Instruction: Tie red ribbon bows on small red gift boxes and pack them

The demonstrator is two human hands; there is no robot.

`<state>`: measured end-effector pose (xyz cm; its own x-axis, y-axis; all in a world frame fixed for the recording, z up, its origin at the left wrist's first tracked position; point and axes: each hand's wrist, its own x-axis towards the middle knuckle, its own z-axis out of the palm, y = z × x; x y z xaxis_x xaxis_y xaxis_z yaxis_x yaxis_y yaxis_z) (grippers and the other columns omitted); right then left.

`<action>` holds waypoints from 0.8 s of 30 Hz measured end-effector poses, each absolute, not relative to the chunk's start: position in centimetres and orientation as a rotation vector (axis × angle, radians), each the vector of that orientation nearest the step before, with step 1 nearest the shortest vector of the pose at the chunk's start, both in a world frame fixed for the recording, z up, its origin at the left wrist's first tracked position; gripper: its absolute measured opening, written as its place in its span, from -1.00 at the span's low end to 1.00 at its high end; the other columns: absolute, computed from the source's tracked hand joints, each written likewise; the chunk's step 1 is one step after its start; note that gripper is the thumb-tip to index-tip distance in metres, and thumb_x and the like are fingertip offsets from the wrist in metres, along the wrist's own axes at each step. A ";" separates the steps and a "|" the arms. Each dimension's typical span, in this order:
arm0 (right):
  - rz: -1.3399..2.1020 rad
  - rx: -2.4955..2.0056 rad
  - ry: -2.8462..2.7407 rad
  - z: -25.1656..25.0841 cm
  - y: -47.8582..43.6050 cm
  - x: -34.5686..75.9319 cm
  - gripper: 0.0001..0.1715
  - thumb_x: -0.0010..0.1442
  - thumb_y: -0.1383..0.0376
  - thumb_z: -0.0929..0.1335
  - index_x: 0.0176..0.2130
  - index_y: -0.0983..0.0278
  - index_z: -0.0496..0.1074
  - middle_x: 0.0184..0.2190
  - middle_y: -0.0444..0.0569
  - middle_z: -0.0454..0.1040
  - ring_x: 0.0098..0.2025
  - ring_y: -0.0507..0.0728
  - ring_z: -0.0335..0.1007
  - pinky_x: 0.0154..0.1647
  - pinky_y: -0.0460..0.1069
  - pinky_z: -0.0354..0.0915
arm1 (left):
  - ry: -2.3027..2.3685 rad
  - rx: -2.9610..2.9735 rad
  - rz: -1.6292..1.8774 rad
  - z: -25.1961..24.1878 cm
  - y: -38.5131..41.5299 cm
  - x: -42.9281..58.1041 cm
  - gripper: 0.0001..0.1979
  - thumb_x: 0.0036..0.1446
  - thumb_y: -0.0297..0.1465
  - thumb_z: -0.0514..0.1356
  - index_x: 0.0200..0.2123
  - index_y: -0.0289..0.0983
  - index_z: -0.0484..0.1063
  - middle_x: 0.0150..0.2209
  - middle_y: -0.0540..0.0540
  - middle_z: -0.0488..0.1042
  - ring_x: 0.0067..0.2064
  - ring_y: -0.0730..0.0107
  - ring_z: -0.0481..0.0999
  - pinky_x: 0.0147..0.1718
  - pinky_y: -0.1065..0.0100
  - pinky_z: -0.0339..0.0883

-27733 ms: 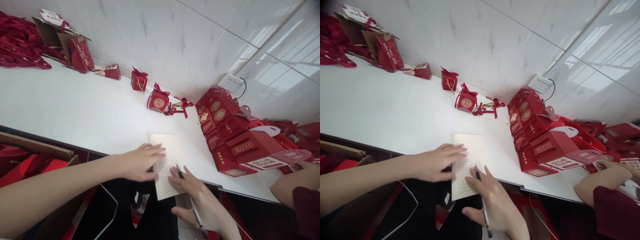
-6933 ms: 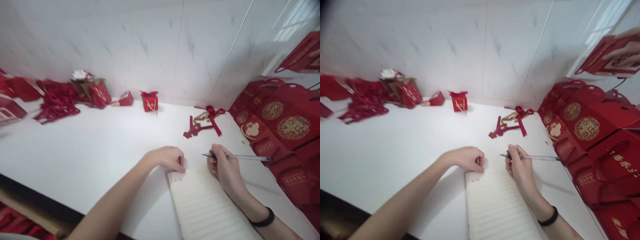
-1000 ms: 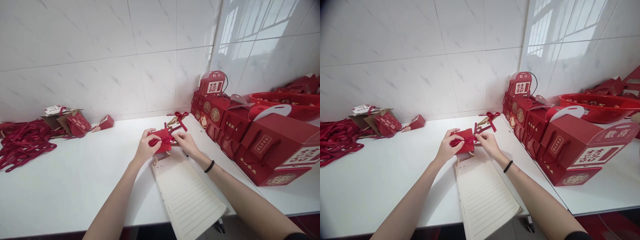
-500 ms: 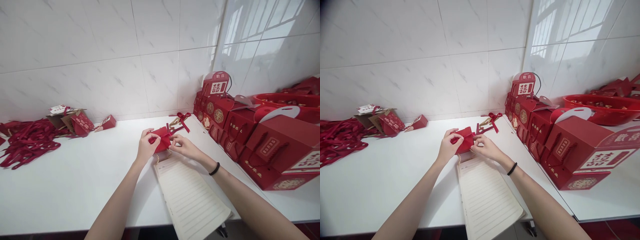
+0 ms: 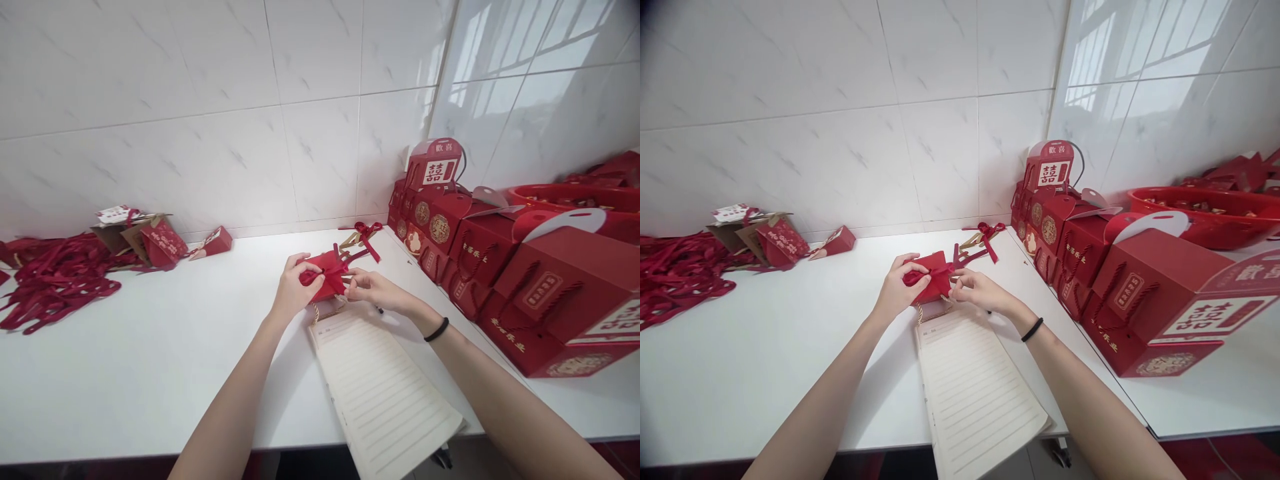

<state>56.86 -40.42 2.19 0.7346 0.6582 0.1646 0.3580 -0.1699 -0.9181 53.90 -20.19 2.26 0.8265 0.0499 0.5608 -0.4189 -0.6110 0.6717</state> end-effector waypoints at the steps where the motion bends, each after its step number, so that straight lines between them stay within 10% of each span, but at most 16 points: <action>1: 0.324 -1.782 -0.802 2.2 -40.3 56.8 -0.63 0.08 0.07 0.39 -0.55 0.30 0.39 0.10 0.02 0.25 0.11 0.23 0.21 0.11 0.08 0.11 | -0.283 2.146 0.681 2.2 -20.1 53.9 -0.95 -0.04 -0.44 0.21 -0.42 -0.24 0.45 -0.01 -0.13 0.30 0.07 0.25 0.35 0.05 0.19 0.28; 13: 0.381 -1.898 -0.831 3.1 -40.9 56.5 -0.67 0.09 0.18 0.35 -0.59 0.30 0.33 0.12 -0.01 0.25 0.11 0.20 0.20 -0.03 -0.01 0.20 | -0.236 2.133 0.718 2.2 -20.5 53.8 -0.97 -0.03 -0.45 0.21 -0.47 -0.23 0.45 -0.05 -0.11 0.33 0.01 0.27 0.39 0.02 0.18 0.30; 24: 0.558 -2.012 -0.776 4.1 -42.8 56.8 -0.67 0.06 0.12 0.36 -0.50 0.33 0.31 -0.60 -0.17 0.26 -0.57 -0.05 0.18 -0.58 -0.15 0.12 | -0.206 2.112 0.698 2.2 -20.3 54.0 -0.98 -0.03 -0.44 0.20 -0.45 -0.22 0.44 -0.06 -0.10 0.32 0.01 0.25 0.39 0.03 0.16 0.29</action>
<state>56.80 -42.82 4.07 0.7037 0.7050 -0.0885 0.3080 -0.4148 -0.8562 54.03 -20.29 2.16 0.8285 0.1056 0.5499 -0.3868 -0.6022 0.6984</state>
